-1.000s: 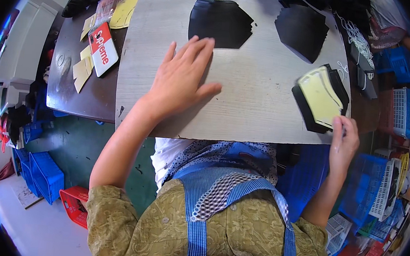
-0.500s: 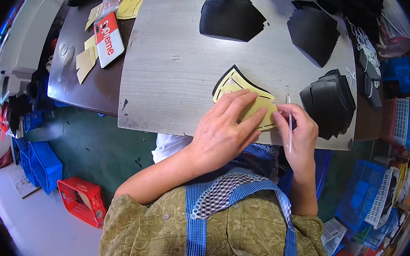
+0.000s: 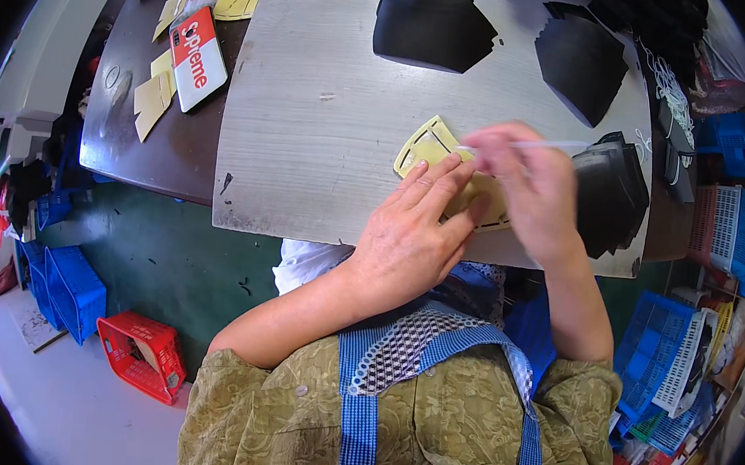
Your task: Tracing outlines on black shoe material using a yellow template and a white marking pen.
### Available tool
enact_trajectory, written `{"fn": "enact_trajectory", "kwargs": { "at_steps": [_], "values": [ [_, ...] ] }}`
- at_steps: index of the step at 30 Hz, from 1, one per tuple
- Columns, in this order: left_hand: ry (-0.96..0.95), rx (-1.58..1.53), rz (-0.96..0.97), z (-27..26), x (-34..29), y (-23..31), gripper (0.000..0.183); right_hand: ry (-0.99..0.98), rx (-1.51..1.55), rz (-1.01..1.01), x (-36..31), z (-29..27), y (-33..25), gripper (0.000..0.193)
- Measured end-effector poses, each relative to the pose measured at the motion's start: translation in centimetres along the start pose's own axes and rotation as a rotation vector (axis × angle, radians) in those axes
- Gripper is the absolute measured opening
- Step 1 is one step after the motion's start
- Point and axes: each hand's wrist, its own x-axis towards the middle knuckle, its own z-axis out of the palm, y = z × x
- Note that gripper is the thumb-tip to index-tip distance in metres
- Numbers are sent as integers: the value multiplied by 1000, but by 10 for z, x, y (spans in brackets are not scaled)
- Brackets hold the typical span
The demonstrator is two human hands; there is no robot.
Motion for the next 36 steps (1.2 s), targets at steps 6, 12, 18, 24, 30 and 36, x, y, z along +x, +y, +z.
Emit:
{"fn": "enact_trajectory", "kwargs": {
  "at_steps": [6,12,18,24,30,36],
  "values": [
    [15,-15,28,9,5,2,33,-145,-473,-287,33,21,21,25],
    [-5,17,45,12,11,1,27,-66,-494,-162,11,-6,24,17],
    [9,76,-14,26,21,5,38,-35,-349,33,-47,-59,28,18],
    [-71,187,61,11,54,7,29,-123,-412,34,-63,-77,25,16],
    [-180,-51,101,-1,92,-9,72,133,-547,-151,-57,-60,25,20],
    [4,186,31,-32,102,-54,92,499,-407,115,-102,-124,41,13]
  ]
}}
